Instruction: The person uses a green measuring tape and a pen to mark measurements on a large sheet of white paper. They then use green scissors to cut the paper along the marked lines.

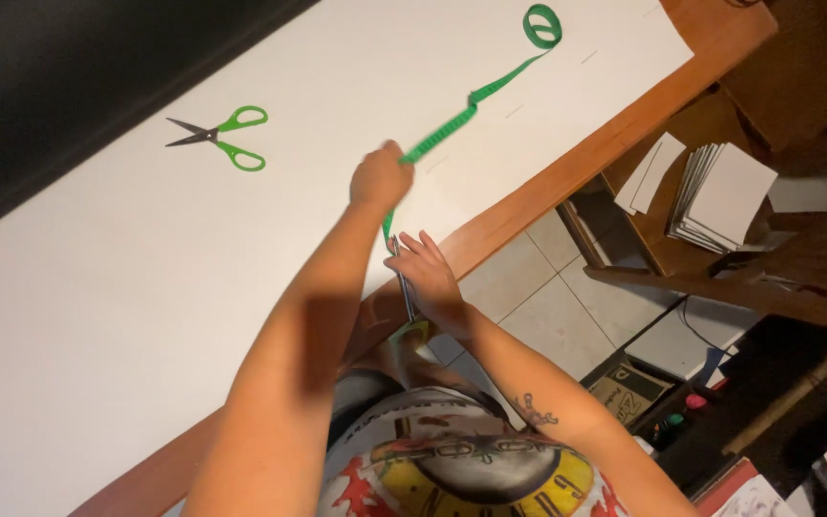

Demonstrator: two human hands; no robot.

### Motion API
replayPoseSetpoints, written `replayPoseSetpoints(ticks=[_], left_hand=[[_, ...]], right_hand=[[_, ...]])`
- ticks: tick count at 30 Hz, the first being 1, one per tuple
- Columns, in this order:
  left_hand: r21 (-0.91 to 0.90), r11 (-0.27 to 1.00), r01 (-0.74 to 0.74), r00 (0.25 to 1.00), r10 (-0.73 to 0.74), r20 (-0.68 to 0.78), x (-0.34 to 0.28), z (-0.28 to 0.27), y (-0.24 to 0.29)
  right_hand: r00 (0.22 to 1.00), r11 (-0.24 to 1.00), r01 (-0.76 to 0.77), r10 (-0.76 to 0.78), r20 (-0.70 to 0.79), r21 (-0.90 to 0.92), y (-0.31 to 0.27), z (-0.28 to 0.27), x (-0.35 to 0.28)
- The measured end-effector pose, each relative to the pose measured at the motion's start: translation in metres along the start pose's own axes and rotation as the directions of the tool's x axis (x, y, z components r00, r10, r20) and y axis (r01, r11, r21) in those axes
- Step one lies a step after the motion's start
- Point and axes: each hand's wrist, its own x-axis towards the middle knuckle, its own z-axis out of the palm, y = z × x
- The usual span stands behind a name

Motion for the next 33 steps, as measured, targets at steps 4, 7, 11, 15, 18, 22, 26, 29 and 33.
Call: replayPoseSetpoints(ticks=[4,7,11,15,18,22,26,29,33], left_hand=[[-0.912,0.345,0.223,0.974,-0.124,0.191,-0.026,-0.064,0.001],[-0.973,0.201,0.117,0.977,-0.197,0.077,-0.03,-0.114,-0.017],[-0.998,0.005,-0.061,0.967,-0.248,-0.06,0.009,-0.161,-0.085],[-0.837,0.533,-0.123,0.909,-0.278,-0.31,0.015,-0.196,-0.138],[-0.241,0.957,0.162,0.845,-0.261,-0.466,-0.049,-0.208,-0.118],[0.211,0.959,-0.188,0.71,0.281,-0.645,-0.132,-0.154,-0.106],[0.454,0.803,-0.385,0.555,0.595,-0.582,-0.175,-0.067,-0.11],[0.34,0.867,-0.364,0.6,0.498,-0.626,-0.178,-0.046,-0.104],[0.232,0.926,-0.298,0.735,0.378,-0.563,-0.17,-0.034,-0.105]], right_hand=[[1.0,1.0,-0.018,0.018,0.021,-0.021,-0.009,-0.005,0.004],[0.996,0.998,-0.035,0.039,0.076,-0.043,-0.003,0.004,-0.005],[0.986,0.995,0.038,-0.022,0.165,-0.094,-0.034,0.0,0.009],[0.958,0.995,-0.093,0.084,0.274,0.019,-0.06,0.007,0.015],[0.969,0.991,-0.089,0.063,0.238,0.101,-0.064,0.001,0.013],[0.999,0.982,-0.044,0.047,-0.015,0.183,-0.059,-0.007,0.011],[1.0,0.965,0.01,-0.009,-0.006,0.263,-0.052,-0.011,-0.001],[0.999,0.97,0.027,-0.034,0.025,0.242,-0.047,-0.006,-0.007],[0.995,0.984,0.068,-0.078,0.057,0.168,-0.044,-0.005,-0.011]])
